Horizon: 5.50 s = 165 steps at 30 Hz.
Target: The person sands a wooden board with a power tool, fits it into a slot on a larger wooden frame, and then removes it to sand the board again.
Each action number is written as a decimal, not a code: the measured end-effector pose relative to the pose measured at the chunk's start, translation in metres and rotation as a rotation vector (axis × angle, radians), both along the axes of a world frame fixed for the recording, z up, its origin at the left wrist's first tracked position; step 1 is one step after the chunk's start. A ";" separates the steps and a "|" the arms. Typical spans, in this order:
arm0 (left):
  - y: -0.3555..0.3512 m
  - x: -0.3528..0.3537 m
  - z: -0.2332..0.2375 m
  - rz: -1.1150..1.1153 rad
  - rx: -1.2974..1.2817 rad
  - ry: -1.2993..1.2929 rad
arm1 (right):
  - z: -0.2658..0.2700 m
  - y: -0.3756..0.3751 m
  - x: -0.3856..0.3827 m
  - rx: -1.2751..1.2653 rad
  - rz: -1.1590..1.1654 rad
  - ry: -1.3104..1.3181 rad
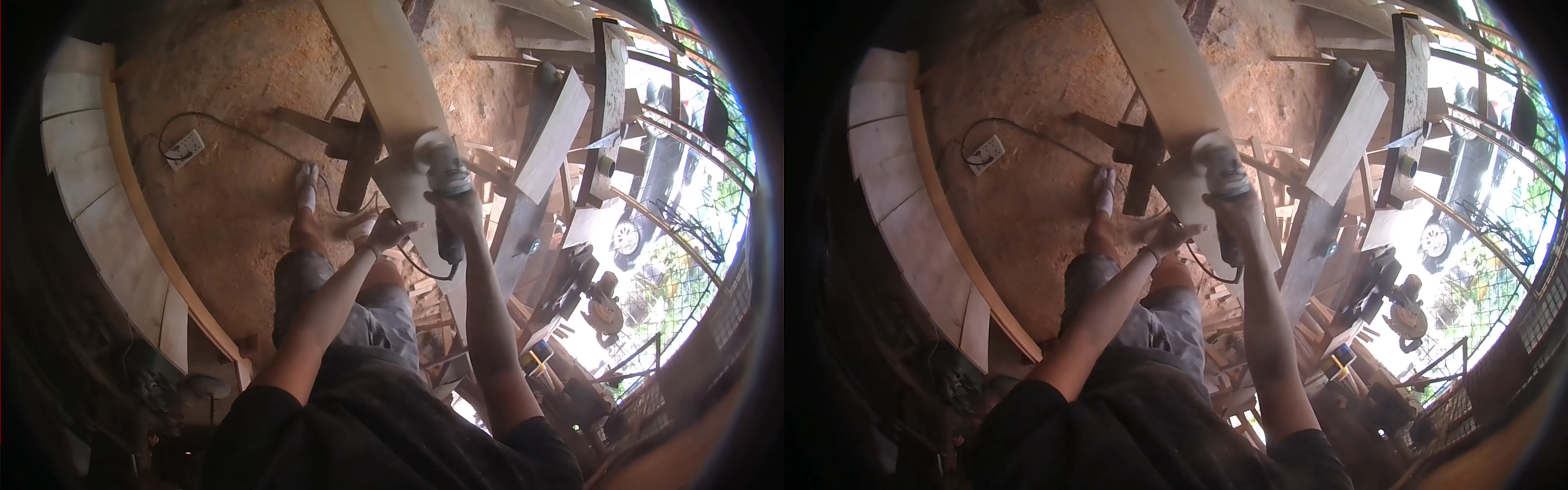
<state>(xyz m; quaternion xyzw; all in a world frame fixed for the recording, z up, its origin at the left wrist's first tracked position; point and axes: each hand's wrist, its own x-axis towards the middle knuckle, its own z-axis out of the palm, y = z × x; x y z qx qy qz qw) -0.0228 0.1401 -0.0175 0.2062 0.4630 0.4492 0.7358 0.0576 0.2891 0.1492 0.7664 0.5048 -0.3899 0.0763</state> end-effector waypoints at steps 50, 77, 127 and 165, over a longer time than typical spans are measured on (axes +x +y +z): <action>0.014 -0.057 -0.001 -0.588 -0.304 -0.164 | -0.004 -0.039 0.040 0.084 -0.277 0.146; -0.012 0.017 0.076 -0.842 1.111 1.361 | -0.006 -0.269 0.227 0.260 -0.830 0.066; 0.101 -0.153 -0.009 -0.349 0.182 0.508 | -0.039 -0.238 0.103 0.174 -1.009 -0.053; 0.037 -0.050 0.022 -0.243 -0.322 -0.161 | -0.019 -0.017 0.016 0.141 -0.278 0.112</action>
